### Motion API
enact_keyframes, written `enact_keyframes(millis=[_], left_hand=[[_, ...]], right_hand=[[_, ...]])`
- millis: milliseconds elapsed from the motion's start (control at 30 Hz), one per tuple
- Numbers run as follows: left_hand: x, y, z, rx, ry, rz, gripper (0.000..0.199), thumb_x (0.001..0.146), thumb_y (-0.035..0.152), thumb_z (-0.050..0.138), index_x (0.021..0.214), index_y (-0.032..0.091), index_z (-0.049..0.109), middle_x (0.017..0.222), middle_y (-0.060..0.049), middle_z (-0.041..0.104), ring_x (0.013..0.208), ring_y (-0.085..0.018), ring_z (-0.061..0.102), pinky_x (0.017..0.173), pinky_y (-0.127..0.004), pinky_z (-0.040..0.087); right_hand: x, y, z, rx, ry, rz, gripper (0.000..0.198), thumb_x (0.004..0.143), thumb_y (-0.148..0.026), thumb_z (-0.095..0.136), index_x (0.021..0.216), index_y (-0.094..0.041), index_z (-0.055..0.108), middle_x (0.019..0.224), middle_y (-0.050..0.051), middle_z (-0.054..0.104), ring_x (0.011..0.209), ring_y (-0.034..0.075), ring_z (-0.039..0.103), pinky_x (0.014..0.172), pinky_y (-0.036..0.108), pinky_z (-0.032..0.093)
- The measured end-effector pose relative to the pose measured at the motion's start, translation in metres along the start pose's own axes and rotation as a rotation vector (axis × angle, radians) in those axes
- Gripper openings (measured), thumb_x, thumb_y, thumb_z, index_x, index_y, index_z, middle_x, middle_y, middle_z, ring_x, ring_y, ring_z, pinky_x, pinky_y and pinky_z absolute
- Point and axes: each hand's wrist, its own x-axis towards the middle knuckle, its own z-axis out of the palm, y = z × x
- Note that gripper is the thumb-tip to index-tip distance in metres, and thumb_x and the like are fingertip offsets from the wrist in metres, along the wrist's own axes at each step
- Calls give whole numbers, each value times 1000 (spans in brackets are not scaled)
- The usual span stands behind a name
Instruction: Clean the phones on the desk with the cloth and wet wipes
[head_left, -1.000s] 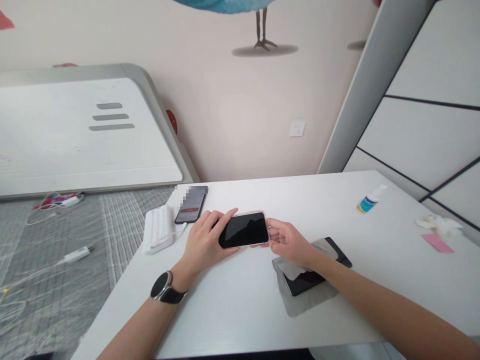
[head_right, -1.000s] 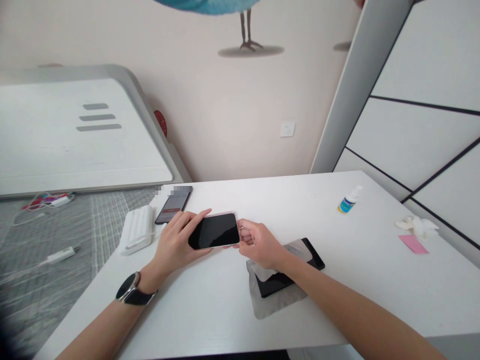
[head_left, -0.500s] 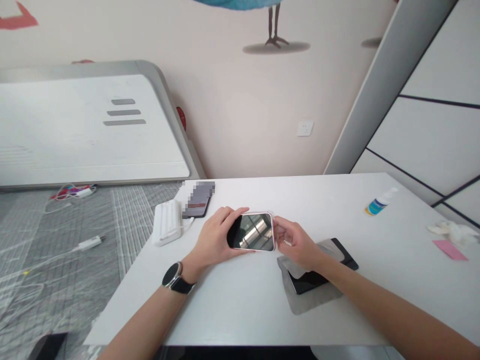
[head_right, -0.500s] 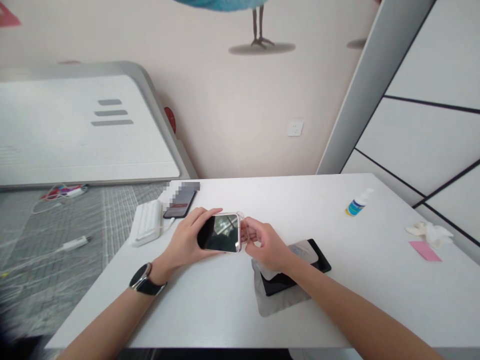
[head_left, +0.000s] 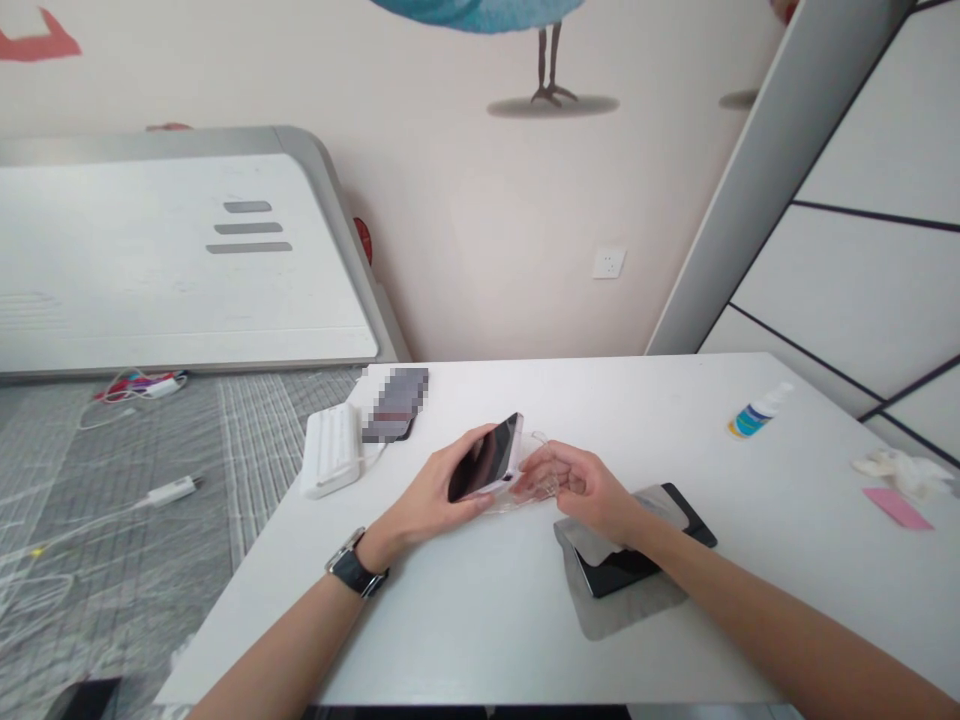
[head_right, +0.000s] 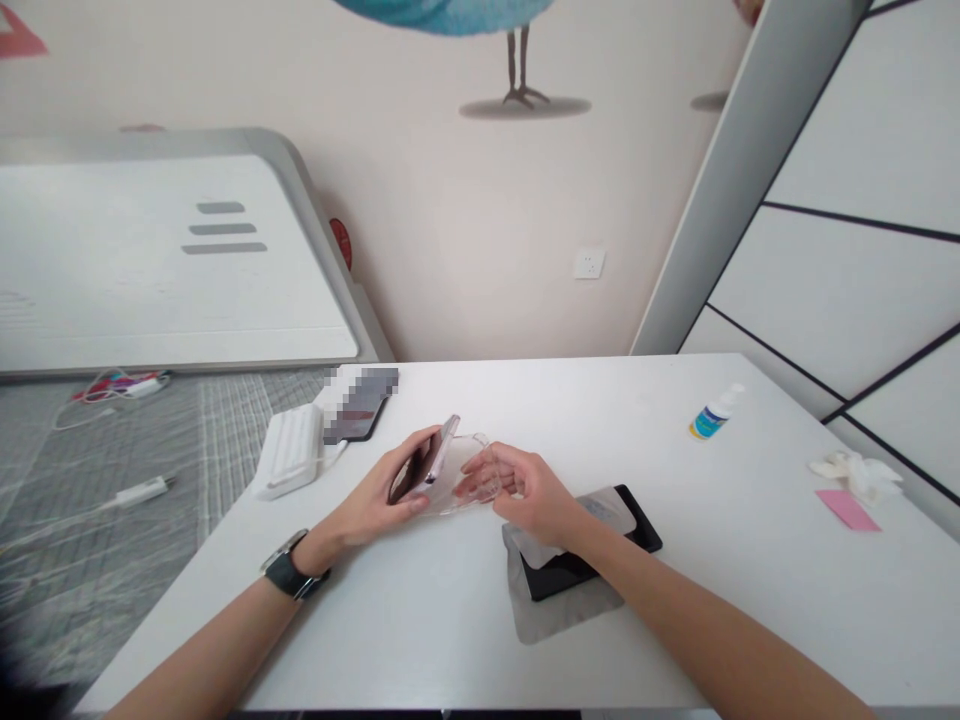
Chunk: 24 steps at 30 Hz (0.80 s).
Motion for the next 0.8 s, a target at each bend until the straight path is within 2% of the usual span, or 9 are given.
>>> enact_keyframes(millis=[100, 200, 300, 433, 533, 600, 667, 733, 800], left_hand=[[-1, -7, -1, -181, 79, -35, 73, 96, 70, 57, 149, 21, 49, 129, -16, 69, 119, -34, 66, 108, -53, 47], [1, -11, 0, -363, 159, -48, 65, 99, 69, 51, 143, 21, 53, 135, -17, 67, 130, -36, 61, 115, -53, 41], [3, -9, 5, -512, 204, -64, 58, 98, 66, 55, 137, 22, 58, 141, -15, 65, 136, -37, 56, 118, -52, 38], [5, -5, 10, -669, 253, -107, 60, 96, 67, 58, 133, 20, 65, 147, -14, 61, 140, -35, 52, 116, -45, 40], [6, -6, 9, -780, 297, -137, 60, 94, 70, 59, 128, 21, 67, 131, -11, 68, 137, -32, 54, 111, -38, 43], [7, -6, 6, -856, 304, -166, 63, 94, 73, 58, 128, 21, 66, 111, -8, 71, 127, -30, 61, 106, -36, 47], [8, -5, 3, -932, 285, -209, 68, 94, 75, 55, 133, 20, 64, 98, -5, 68, 108, -27, 69, 98, -36, 51], [10, -2, 2, -999, 254, -256, 75, 92, 77, 55, 136, 17, 63, 96, -4, 65, 89, -23, 69, 91, -36, 54], [11, 1, 2, -1049, 223, -299, 81, 88, 79, 59, 136, 15, 64, 95, -5, 65, 80, -20, 67, 85, -36, 56]], right_hand=[[3, 6, -7, -37, 93, 10, 45, 67, -9, 50, 105, -21, 70, 102, 6, 81, 95, 22, 76, 88, 37, 57], [8, 11, -15, -53, 219, 25, 34, 76, -16, 52, 105, -22, 70, 100, 5, 81, 98, 21, 76, 88, 36, 57], [12, 11, -19, -57, 319, 45, 21, 87, -27, 56, 101, -22, 70, 104, 6, 81, 98, 21, 76, 88, 36, 58], [17, 12, -24, -63, 425, 81, 26, 91, -44, 60, 99, -22, 70, 102, 8, 81, 92, 21, 76, 85, 36, 59], [19, 15, -32, -88, 500, 110, 31, 90, -49, 59, 97, -21, 71, 98, 9, 80, 87, 22, 76, 80, 36, 59], [20, 18, -41, -128, 543, 118, 35, 90, -53, 57, 93, -21, 71, 96, 10, 79, 84, 23, 75, 75, 36, 58], [22, 20, -53, -191, 587, 112, 39, 89, -57, 55, 92, -21, 70, 97, 10, 78, 86, 25, 73, 76, 39, 58], [24, 23, -67, -277, 647, 85, 40, 87, -57, 56, 96, -21, 70, 109, 12, 76, 99, 29, 70, 89, 46, 55], [25, 23, -82, -373, 713, 48, 43, 84, -56, 59, 108, -21, 67, 129, 15, 69, 119, 32, 62, 107, 52, 45]])
